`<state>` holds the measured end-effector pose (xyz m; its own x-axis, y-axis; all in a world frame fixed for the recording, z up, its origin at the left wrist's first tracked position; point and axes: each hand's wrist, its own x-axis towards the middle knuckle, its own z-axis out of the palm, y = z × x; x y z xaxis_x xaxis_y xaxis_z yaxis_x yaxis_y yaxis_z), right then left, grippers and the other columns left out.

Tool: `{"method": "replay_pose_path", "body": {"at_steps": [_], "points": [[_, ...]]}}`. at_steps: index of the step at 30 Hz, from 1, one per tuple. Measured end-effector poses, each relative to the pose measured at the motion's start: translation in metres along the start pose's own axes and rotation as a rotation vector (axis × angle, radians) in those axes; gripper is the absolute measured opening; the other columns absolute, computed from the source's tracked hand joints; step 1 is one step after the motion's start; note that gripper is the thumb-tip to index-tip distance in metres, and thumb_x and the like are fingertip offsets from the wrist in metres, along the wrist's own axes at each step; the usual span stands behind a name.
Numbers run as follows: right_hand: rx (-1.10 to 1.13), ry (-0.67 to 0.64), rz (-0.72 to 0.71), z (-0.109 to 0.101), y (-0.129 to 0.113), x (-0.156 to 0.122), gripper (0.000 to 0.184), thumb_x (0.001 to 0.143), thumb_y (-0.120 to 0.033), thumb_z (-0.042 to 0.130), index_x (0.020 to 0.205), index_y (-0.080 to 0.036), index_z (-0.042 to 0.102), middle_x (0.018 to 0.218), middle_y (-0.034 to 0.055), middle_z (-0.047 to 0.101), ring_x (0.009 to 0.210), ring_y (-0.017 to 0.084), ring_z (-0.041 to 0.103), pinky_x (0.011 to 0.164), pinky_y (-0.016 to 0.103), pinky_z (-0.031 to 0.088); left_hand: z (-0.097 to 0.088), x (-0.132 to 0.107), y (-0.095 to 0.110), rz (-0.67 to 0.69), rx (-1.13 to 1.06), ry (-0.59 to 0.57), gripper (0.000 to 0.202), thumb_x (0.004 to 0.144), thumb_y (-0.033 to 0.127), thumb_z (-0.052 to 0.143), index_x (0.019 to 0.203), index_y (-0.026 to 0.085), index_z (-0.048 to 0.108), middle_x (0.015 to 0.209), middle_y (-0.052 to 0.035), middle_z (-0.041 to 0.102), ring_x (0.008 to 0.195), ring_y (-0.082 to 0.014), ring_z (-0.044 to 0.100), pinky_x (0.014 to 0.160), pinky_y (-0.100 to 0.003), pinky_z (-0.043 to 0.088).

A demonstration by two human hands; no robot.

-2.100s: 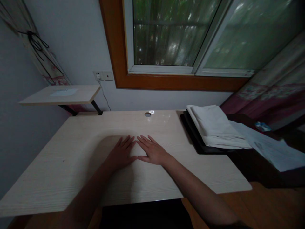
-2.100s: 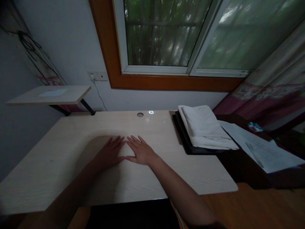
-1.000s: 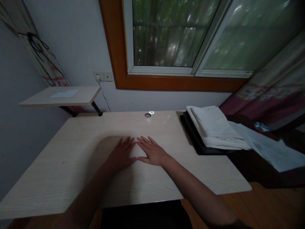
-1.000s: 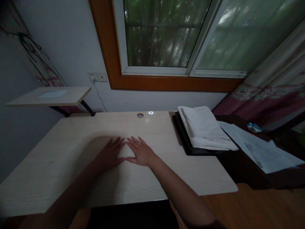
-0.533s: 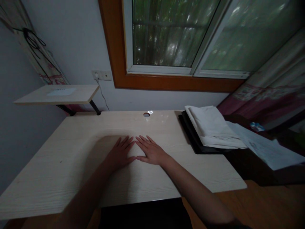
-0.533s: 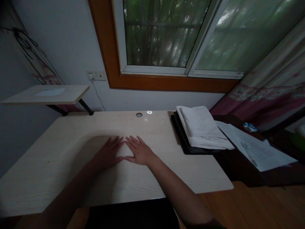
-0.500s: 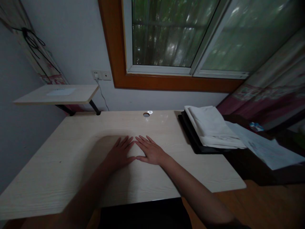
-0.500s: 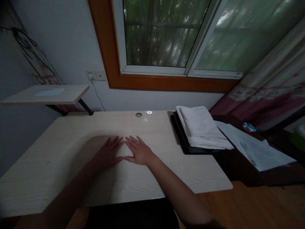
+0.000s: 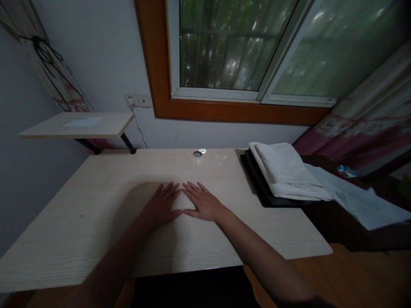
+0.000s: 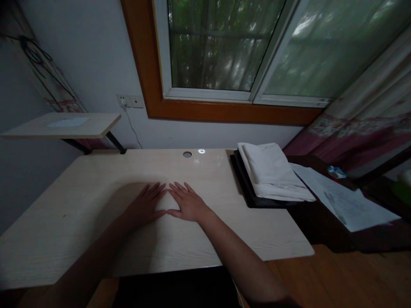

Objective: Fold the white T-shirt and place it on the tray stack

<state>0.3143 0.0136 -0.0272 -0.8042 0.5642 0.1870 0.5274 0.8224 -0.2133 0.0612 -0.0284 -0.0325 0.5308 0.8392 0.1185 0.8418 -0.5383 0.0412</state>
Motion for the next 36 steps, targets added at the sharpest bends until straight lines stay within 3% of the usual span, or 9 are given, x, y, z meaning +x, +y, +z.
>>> {"method": "replay_pose_path", "body": {"at_steps": [26,31,36], "points": [[0.028,0.049,-0.010,0.002,0.001,-0.001,0.084,0.096,-0.064,0.057,0.161,-0.019,0.029,0.164,0.0134,0.027,0.153,0.030,0.022,0.126,0.056,0.016,0.003,-0.001,-0.001,0.015,-0.020,0.031,0.080,0.096,0.070,0.039,0.158,0.019,0.033,0.166,-0.0111,0.027,0.156,-0.0294,0.019,0.127,-0.053,0.010],[0.122,0.158,0.002,-0.005,0.000,-0.002,0.062,0.103,-0.047,0.054,0.157,-0.025,0.037,0.158,0.0089,0.042,0.146,0.026,0.039,0.123,0.052,0.027,0.007,-0.002,-0.009,0.037,-0.115,0.084,0.069,0.100,0.055,0.044,0.159,0.022,0.031,0.164,-0.0095,0.034,0.153,-0.0265,0.027,0.127,-0.053,0.015],[0.252,0.426,0.068,-0.021,0.005,-0.004,0.038,0.104,-0.027,0.051,0.142,-0.030,0.057,0.137,0.0044,0.064,0.125,0.022,0.059,0.110,0.044,0.046,0.007,-0.003,-0.019,-0.080,-0.348,0.216,0.051,0.103,0.040,0.043,0.151,0.024,0.045,0.157,-0.0080,0.046,0.145,-0.0221,0.043,0.123,-0.046,0.033]]}}
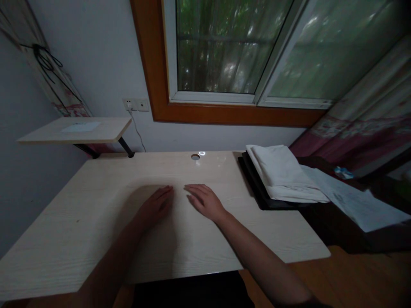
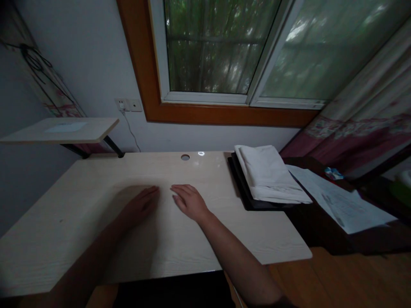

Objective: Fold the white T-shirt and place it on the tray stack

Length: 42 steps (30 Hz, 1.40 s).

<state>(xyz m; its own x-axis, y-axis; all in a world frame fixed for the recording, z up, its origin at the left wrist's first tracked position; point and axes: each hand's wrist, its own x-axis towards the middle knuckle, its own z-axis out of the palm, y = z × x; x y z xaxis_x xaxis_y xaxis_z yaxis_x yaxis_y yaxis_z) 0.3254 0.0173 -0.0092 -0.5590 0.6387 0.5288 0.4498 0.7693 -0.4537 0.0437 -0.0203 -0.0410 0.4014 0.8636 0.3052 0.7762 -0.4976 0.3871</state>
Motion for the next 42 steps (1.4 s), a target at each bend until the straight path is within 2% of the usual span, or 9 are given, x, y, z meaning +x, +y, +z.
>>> {"method": "replay_pose_path", "body": {"at_steps": [6,12,15,19,26,32,37,39,42], "points": [[-0.127,0.411,0.109,-0.054,0.012,-0.001,0.029,0.100,-0.022,0.053,0.124,-0.025,0.069,0.123,0.0072,0.070,0.112,0.024,0.064,0.101,0.044,0.051,-0.011,-0.001,-0.009,-0.160,-0.278,0.115,0.035,0.100,0.041,0.049,0.123,0.025,0.069,0.128,-0.0071,0.070,0.119,-0.0228,0.065,0.107,-0.042,0.051],[-0.528,0.573,0.288,-0.146,0.037,-0.026,0.030,0.097,-0.028,0.058,0.124,-0.020,0.068,0.129,0.0116,0.065,0.118,0.028,0.059,0.106,0.047,0.046,-0.019,0.000,-0.011,-0.254,-0.371,0.139,0.030,0.098,0.041,0.051,0.105,0.024,0.074,0.107,-0.0057,0.075,0.101,-0.0217,0.069,0.092,-0.038,0.054],[-0.725,0.551,0.426,-0.181,0.051,-0.042,0.038,0.093,-0.029,0.062,0.129,-0.018,0.065,0.135,0.0150,0.060,0.122,0.032,0.054,0.107,0.049,0.043,-0.017,0.001,-0.012,-0.269,-0.376,0.155,0.026,0.095,0.039,0.054,0.102,0.024,0.074,0.103,-0.0059,0.074,0.096,-0.0215,0.068,0.087,-0.036,0.054],[-0.917,0.310,0.657,-0.200,0.065,-0.059,0.042,0.090,-0.039,0.066,0.121,-0.010,0.069,0.124,0.0216,0.063,0.109,0.037,0.060,0.093,0.049,0.048,-0.012,-0.001,-0.015,-0.240,-0.423,0.146,0.022,0.093,0.037,0.058,0.104,0.023,0.072,0.105,-0.0069,0.072,0.097,-0.0214,0.068,0.087,-0.037,0.054],[-1.008,0.140,0.879,-0.208,0.051,-0.051,0.029,0.095,-0.038,0.058,0.099,-0.015,0.076,0.105,0.0164,0.068,0.080,0.027,0.067,0.067,0.035,0.045,-0.012,-0.004,-0.017,-0.138,-0.444,0.069,0.021,0.094,0.034,0.059,0.107,0.025,0.072,0.110,-0.0082,0.071,0.103,-0.0224,0.067,0.091,-0.038,0.054],[-0.932,0.252,0.672,-0.204,0.010,-0.020,0.024,0.092,-0.033,0.058,0.097,-0.015,0.073,0.106,0.0130,0.068,0.082,0.023,0.065,0.067,0.031,0.042,-0.010,-0.004,-0.017,-0.128,-0.378,0.081,0.023,0.096,0.038,0.057,0.107,0.025,0.071,0.110,-0.0078,0.070,0.103,-0.0223,0.066,0.094,-0.040,0.053],[-0.271,0.489,0.465,-0.176,-0.008,0.012,0.023,0.083,-0.040,0.062,0.081,-0.018,0.070,0.085,0.0057,0.067,0.081,0.022,0.062,0.072,0.030,0.046,-0.013,-0.004,-0.012,-0.155,-0.361,0.099,0.026,0.095,0.038,0.057,0.112,0.025,0.071,0.112,-0.0079,0.070,0.103,-0.0231,0.067,0.094,-0.041,0.053],[0.139,0.542,0.546,-0.150,-0.007,0.022,0.028,0.083,-0.046,0.063,0.081,-0.018,0.068,0.076,0.0025,0.065,0.071,0.020,0.059,0.064,0.028,0.045,-0.016,-0.004,-0.009,-0.195,-0.403,0.094,0.029,0.094,0.039,0.056,0.117,0.025,0.068,0.116,-0.0088,0.070,0.102,-0.0235,0.067,0.091,-0.041,0.055],[0.656,0.526,0.664,-0.089,-0.003,0.025,0.035,0.085,-0.051,0.060,0.086,-0.016,0.065,0.071,0.0010,0.062,0.062,0.017,0.055,0.057,0.026,0.044,-0.019,-0.004,-0.004,-0.253,-0.551,0.087,0.038,0.094,0.042,0.057,0.126,0.023,0.062,0.123,-0.0119,0.068,0.104,-0.0259,0.068,0.088,-0.042,0.058]]}}
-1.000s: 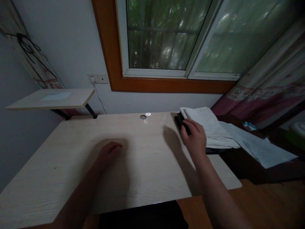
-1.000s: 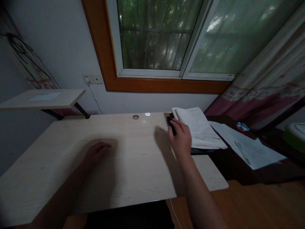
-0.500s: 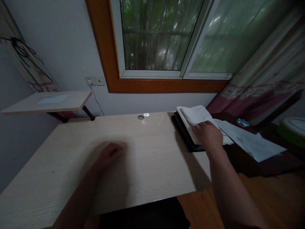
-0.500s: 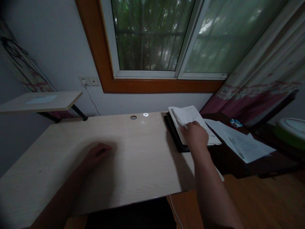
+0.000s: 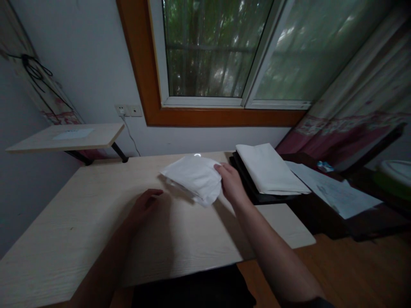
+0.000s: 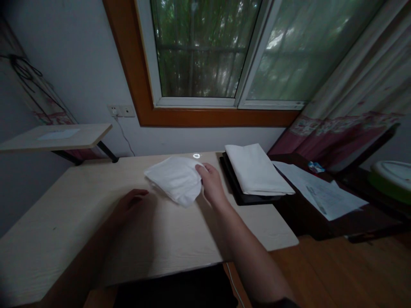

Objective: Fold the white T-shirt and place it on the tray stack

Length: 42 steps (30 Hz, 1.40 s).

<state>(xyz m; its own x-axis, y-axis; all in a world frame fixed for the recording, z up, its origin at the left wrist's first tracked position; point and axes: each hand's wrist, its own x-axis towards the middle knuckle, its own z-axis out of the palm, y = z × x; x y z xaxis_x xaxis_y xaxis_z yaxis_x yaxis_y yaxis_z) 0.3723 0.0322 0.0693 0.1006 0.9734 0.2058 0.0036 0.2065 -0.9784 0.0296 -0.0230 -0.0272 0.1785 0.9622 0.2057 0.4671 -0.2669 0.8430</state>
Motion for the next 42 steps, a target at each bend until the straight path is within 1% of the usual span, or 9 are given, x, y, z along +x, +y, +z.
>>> {"method": "replay_pose_path", "body": {"at_steps": [3,6,11,15,18,22,26,36,42], "points": [[-0.038,-0.087,0.043,0.032,0.050,-0.025,0.031,0.086,-0.047,0.060,0.086,-0.017,0.067,0.075,0.0026,0.065,0.068,0.019,0.059,0.062,0.029,0.049,0.002,0.002,0.002,-0.038,-0.132,0.004,0.046,0.091,0.044,0.060,0.132,0.022,0.055,0.124,-0.0130,0.068,0.107,-0.0276,0.069,0.090,-0.044,0.058],[-0.287,-0.169,-0.176,0.042,0.081,-0.052,0.022,0.088,-0.037,0.063,0.099,-0.019,0.070,0.096,0.0073,0.068,0.092,0.023,0.064,0.084,0.037,0.053,0.004,0.006,-0.002,-0.042,-0.117,0.104,0.051,0.089,0.044,0.062,0.133,0.022,0.052,0.124,-0.0119,0.067,0.107,-0.0255,0.069,0.089,-0.042,0.058],[-0.506,-0.401,-0.539,0.037,0.078,-0.072,0.040,0.094,-0.035,0.067,0.133,-0.027,0.063,0.137,0.0116,0.056,0.130,0.027,0.050,0.110,0.047,0.042,0.004,0.012,-0.015,-0.028,-0.005,0.247,0.053,0.086,0.040,0.062,0.135,0.021,0.052,0.115,-0.0095,0.066,0.099,-0.0203,0.068,0.085,-0.037,0.058],[-0.672,-0.624,-0.730,0.038,0.070,-0.075,0.073,0.073,-0.061,0.086,0.136,-0.033,0.063,0.143,0.0075,0.056,0.145,0.037,0.033,0.120,0.057,0.026,0.001,0.014,-0.020,-0.066,0.065,0.275,0.047,0.086,0.035,0.059,0.131,0.022,0.057,0.110,-0.0071,0.068,0.093,-0.0189,0.069,0.083,-0.036,0.057],[-0.743,-0.704,-0.763,0.043,0.072,-0.080,0.084,0.064,-0.067,0.088,0.137,-0.034,0.062,0.142,0.0067,0.058,0.144,0.039,0.034,0.120,0.059,0.023,-0.002,0.015,-0.021,-0.079,0.038,0.292,0.043,0.086,0.036,0.059,0.126,0.022,0.061,0.111,-0.0076,0.069,0.100,-0.0210,0.069,0.086,-0.037,0.056],[-0.745,-0.684,-0.693,0.047,0.077,-0.082,0.056,0.078,-0.044,0.087,0.129,-0.033,0.067,0.140,0.0050,0.060,0.134,0.032,0.046,0.111,0.050,0.039,-0.002,0.016,-0.025,-0.105,-0.013,0.335,0.037,0.088,0.039,0.057,0.120,0.022,0.064,0.111,-0.0090,0.072,0.101,-0.0225,0.070,0.089,-0.040,0.056],[-0.745,-0.647,-0.666,0.048,0.077,-0.084,0.042,0.083,-0.028,0.081,0.124,-0.033,0.069,0.136,0.0041,0.062,0.128,0.030,0.050,0.107,0.048,0.044,0.000,0.015,-0.025,-0.094,0.035,0.371,0.033,0.089,0.038,0.057,0.116,0.022,0.065,0.112,-0.0096,0.072,0.101,-0.0231,0.070,0.091,-0.041,0.056],[-0.788,-0.533,-0.680,0.055,0.074,-0.106,0.042,0.086,-0.030,0.080,0.126,-0.033,0.068,0.136,0.0051,0.063,0.130,0.034,0.049,0.109,0.056,0.041,0.001,0.008,-0.008,-0.024,0.183,0.364,0.025,0.085,0.028,0.059,0.107,0.021,0.068,0.108,-0.0083,0.069,0.100,-0.0235,0.066,0.092,-0.041,0.054],[-0.652,-0.482,-0.676,0.052,0.072,-0.104,0.020,0.098,-0.031,0.065,0.117,-0.033,0.073,0.116,0.0034,0.073,0.119,0.028,0.060,0.116,0.058,0.031,0.000,0.008,-0.008,0.005,0.186,0.342,0.023,0.088,0.033,0.059,0.106,0.023,0.069,0.107,-0.0072,0.069,0.101,-0.0231,0.065,0.092,-0.040,0.053]]}}
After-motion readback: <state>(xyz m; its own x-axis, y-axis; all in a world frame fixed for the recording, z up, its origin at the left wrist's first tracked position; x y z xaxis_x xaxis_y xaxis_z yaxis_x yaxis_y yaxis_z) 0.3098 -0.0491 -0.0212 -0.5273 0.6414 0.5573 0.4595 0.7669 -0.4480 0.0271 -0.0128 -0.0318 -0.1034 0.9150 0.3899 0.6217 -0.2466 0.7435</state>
